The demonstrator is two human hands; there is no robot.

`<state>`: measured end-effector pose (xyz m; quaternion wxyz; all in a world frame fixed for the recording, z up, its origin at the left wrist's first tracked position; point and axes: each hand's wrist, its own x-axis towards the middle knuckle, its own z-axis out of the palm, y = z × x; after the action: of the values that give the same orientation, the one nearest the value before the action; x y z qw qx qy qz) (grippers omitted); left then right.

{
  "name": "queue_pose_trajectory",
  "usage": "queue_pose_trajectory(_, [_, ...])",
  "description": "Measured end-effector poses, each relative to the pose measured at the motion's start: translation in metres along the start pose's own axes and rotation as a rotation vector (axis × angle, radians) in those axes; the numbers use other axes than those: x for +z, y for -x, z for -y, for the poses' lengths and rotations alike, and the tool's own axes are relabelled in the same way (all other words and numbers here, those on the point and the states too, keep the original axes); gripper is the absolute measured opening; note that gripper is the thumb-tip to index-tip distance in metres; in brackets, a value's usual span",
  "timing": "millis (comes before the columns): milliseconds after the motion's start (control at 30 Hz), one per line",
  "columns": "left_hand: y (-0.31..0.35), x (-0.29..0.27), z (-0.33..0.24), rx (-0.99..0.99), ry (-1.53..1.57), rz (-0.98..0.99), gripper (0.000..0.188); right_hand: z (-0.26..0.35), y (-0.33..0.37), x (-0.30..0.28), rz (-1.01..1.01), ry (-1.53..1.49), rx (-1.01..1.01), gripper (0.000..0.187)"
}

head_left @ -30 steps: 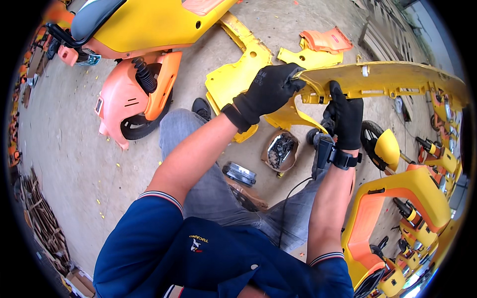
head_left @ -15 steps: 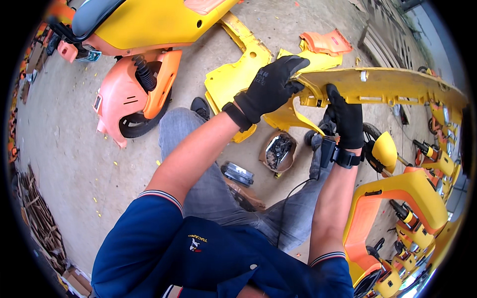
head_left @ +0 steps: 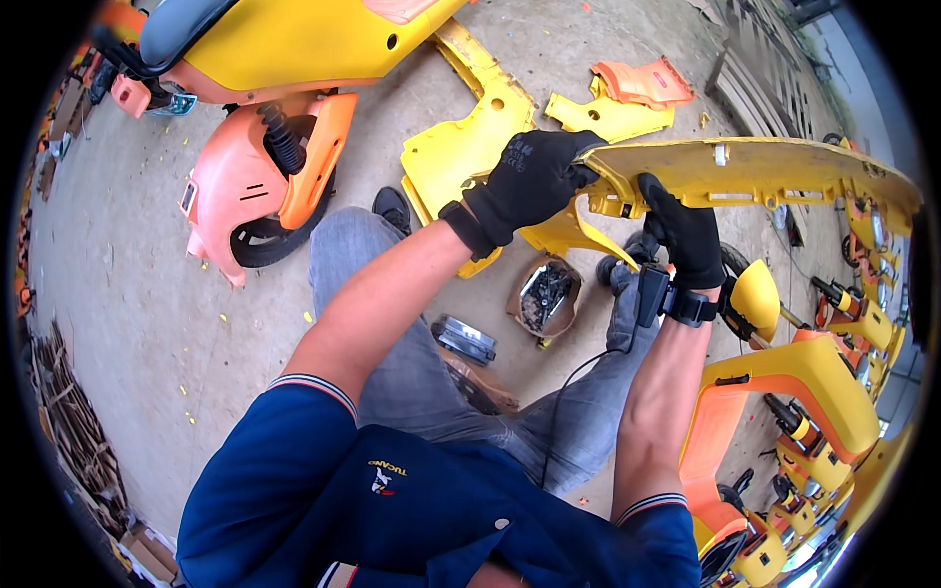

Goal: The person assembles yellow plastic body panels of a scooter while sitting on the floor. They align the panels, insert screws, and tighten them using a screwdriver. The person handles multiple panels and fasteners, occasionally picking up parts from a nearby container.

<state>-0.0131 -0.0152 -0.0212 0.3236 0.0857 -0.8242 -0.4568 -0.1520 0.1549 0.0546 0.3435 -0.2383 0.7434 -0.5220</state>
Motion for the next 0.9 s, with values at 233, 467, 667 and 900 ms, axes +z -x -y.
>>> queue_pose_trajectory(233, [0.002,0.002,-0.002,0.040,-0.073,-0.069,0.036,-0.006,0.001,0.003,-0.046,0.007,-0.004,0.019])
queue_pose_trajectory(467, [-0.001,-0.007,0.002,0.029,-0.005,0.009,0.033,-0.001,0.003,0.005,-0.035,-0.006,-0.001,0.017])
queue_pose_trajectory(667, [0.001,0.002,0.000,-0.012,-0.053,-0.056,0.032,-0.004,0.005,0.011,-0.082,-0.020,-0.028,0.018])
queue_pose_trajectory(900, [0.000,0.002,0.004,-0.016,-0.024,-0.119,0.050,-0.006,0.002,0.010,-0.050,-0.024,-0.039,0.015])
